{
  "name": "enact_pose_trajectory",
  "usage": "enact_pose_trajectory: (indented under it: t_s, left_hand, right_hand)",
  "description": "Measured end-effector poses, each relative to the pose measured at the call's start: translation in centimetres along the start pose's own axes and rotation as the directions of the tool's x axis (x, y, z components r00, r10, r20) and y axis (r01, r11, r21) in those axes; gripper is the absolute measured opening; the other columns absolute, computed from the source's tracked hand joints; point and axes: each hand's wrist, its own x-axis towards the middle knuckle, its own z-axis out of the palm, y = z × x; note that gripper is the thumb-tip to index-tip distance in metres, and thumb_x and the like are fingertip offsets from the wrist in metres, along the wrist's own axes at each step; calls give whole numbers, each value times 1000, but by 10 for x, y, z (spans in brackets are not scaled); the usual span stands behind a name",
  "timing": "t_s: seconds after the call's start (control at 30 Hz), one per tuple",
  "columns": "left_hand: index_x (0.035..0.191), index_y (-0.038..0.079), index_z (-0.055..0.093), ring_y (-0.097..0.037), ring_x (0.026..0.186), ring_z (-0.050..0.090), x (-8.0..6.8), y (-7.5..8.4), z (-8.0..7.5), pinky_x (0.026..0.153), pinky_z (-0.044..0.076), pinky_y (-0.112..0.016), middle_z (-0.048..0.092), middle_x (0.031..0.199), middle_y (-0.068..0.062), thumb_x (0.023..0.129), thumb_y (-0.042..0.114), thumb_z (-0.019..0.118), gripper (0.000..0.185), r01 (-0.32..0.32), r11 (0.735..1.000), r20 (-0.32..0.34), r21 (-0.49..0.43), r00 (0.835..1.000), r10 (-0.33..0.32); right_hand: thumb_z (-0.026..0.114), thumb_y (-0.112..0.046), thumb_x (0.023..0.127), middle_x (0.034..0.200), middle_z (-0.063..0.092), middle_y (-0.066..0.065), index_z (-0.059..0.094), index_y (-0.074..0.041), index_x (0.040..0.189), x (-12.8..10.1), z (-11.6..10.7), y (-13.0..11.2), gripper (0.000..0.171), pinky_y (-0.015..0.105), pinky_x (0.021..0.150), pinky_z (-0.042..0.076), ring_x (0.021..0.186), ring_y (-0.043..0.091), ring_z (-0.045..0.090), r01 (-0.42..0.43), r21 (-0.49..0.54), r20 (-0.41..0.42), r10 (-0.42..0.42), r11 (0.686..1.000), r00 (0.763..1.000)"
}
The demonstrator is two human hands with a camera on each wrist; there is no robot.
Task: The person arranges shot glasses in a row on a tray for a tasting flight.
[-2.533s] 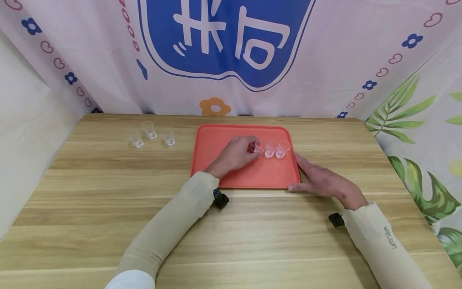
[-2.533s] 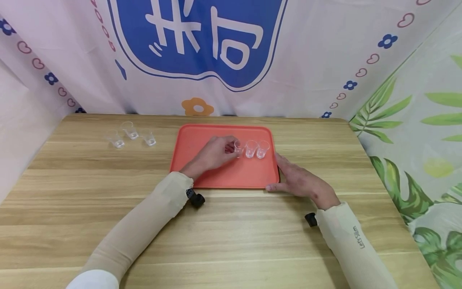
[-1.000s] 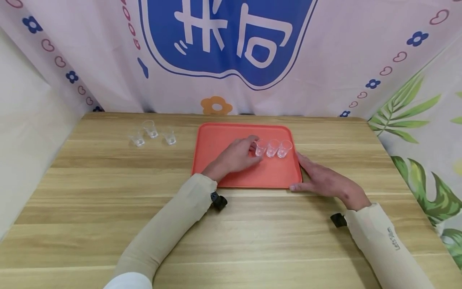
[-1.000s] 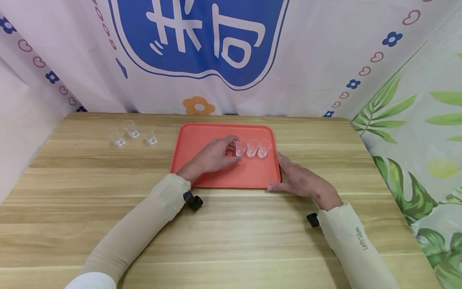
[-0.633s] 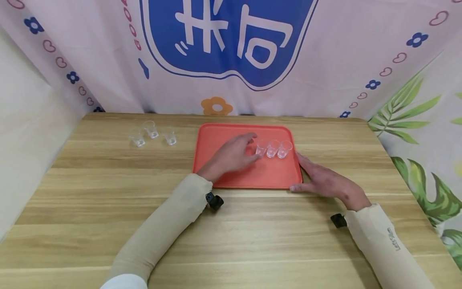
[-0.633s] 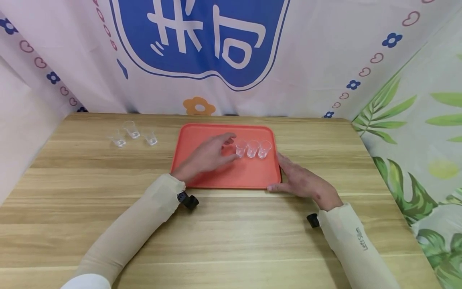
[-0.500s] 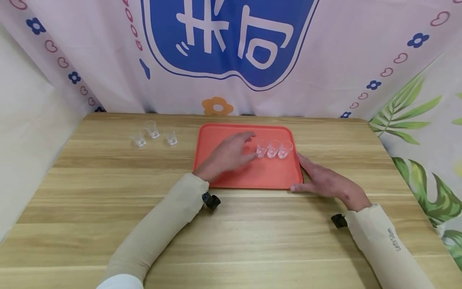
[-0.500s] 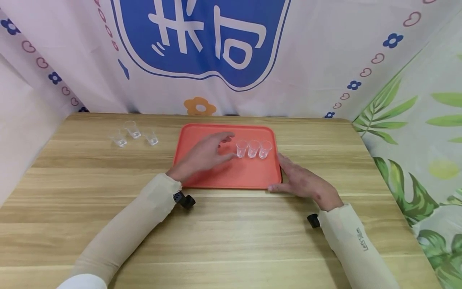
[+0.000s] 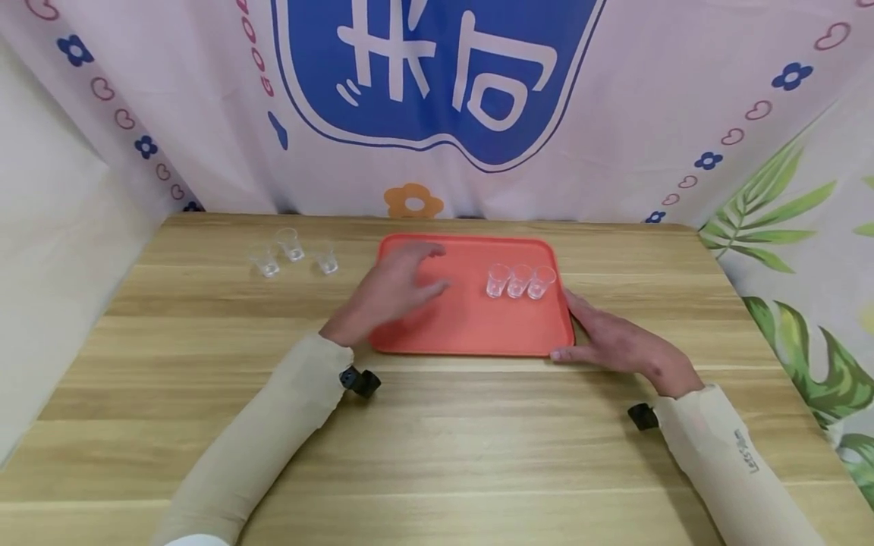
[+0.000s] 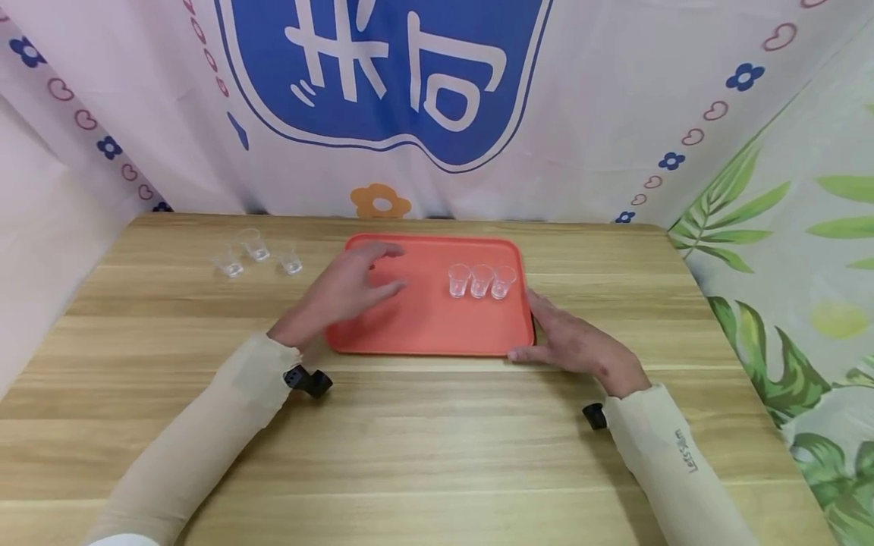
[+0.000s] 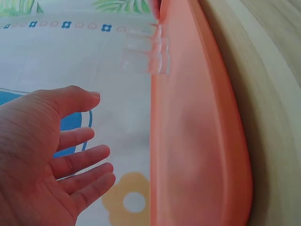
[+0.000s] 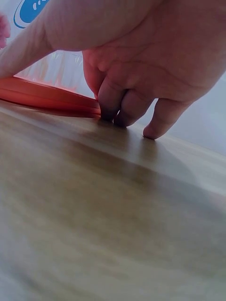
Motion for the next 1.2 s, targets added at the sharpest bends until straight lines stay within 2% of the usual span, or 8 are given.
enact_pose_trajectory:
  t_s: [0.17,0.27,0.57,0.73,0.83,0.97,1.2]
  left_hand:
    - [141,8,59,-28,127,54,-7,-12,-14,105,47,-45,58,140,-8,96,29,75,52,-2,999,-59,55,998,6]
    - [137,9,62,-30,122,58,-13,-20,-24,101,49,-47,59,137,-8,95,27,77,48,6,999,-104,52,995,-1]
    - [131,5,65,-34,128,55,-30,-43,-49,105,46,-52,61,135,-13,95,23,75,41,39,999,-211,30,977,-32]
    - [133,3,64,-39,132,50,-36,-55,-60,108,41,-57,58,140,-18,96,22,73,42,73,996,-224,49,973,-61]
    - [136,4,62,-39,135,47,-38,-65,-64,111,38,-57,57,142,-19,97,21,72,44,97,995,-242,29,966,-87]
    - [142,4,57,-39,137,45,-41,-80,-67,113,36,-56,54,145,-19,98,21,72,50,130,991,-253,-10,959,-128]
    - [143,1,55,-42,137,43,-42,-97,-67,112,35,-58,51,148,-22,98,22,72,53,157,987,-229,-38,960,-161]
  right_hand:
    - [78,-52,89,171,6,13,-4,-19,166,-1,0,1,117,60,118,25,153,37,18,3,6,0,-3,1000,1000]
    - [77,-51,90,172,5,12,-4,-19,166,0,0,1,116,59,119,24,153,36,17,9,10,0,-9,1000,1000]
    - [76,-52,90,171,5,13,-3,-18,166,1,-1,-2,116,60,118,25,153,38,17,11,3,8,-11,1000,1000]
    - [77,-51,90,171,6,14,-4,-18,166,1,-2,-2,116,60,118,26,152,38,19,12,5,6,-12,1000,1000]
    - [78,-51,90,171,6,13,-4,-18,166,1,-3,-1,117,60,118,26,152,37,20,9,5,4,-9,1000,1000]
    - [78,-51,90,172,5,12,-4,-19,166,0,-2,0,117,59,118,25,153,36,18,-3,4,6,2,1000,1000]
    - [78,-48,90,171,5,13,-3,-16,166,0,-1,0,115,59,119,23,153,36,16,22,11,-5,-22,1000,1000]
